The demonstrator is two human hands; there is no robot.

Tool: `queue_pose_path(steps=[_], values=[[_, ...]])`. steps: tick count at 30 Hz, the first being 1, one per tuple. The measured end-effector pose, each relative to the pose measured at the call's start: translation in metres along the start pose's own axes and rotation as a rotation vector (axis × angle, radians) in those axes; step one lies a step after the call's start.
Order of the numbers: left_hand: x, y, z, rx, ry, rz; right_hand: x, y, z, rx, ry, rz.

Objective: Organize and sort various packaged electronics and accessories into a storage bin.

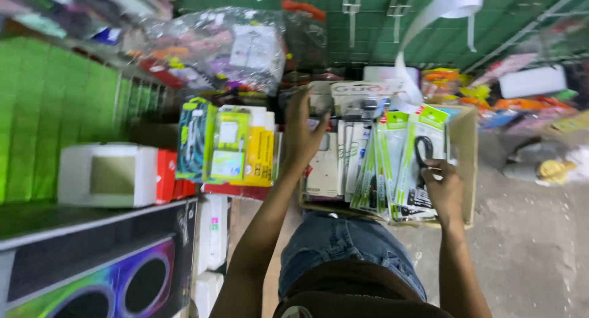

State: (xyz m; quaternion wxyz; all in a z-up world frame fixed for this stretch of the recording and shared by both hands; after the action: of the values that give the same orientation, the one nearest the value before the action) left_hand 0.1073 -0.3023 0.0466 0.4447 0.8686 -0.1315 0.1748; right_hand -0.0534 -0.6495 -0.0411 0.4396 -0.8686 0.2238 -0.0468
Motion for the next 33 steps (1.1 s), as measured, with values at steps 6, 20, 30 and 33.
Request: queue_pose_path(steps=[6,20,30,33], values=[[0.046,-0.032,0.062,-0.326,-0.068,0.029,0.010,-0.022,-0.005,0.009,-0.047,-0.103],[0.002,0.023,-0.058,-0.588,0.085,-0.160,0.015,-0.064,0.062,0.417,-0.348,-0.172],[-0.106,-0.136,-0.200,-0.806,0.732,-0.695,-0.032,-0.229,0.236,0.719,-1.028,-0.042],[-0.113,-0.141,-0.233,-0.749,0.809,-0.806,-0.037,-0.238,0.280,0.810,-1.039,0.035]])
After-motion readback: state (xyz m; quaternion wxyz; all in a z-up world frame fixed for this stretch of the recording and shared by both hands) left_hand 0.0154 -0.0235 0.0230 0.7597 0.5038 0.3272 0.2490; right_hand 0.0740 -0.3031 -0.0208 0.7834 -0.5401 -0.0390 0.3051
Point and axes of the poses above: each hand's wrist, its own x-axis towards the middle knuckle, its own z-axis out of the palm, y = z × x, the point moved 6 cm from there along x, towards the middle knuckle
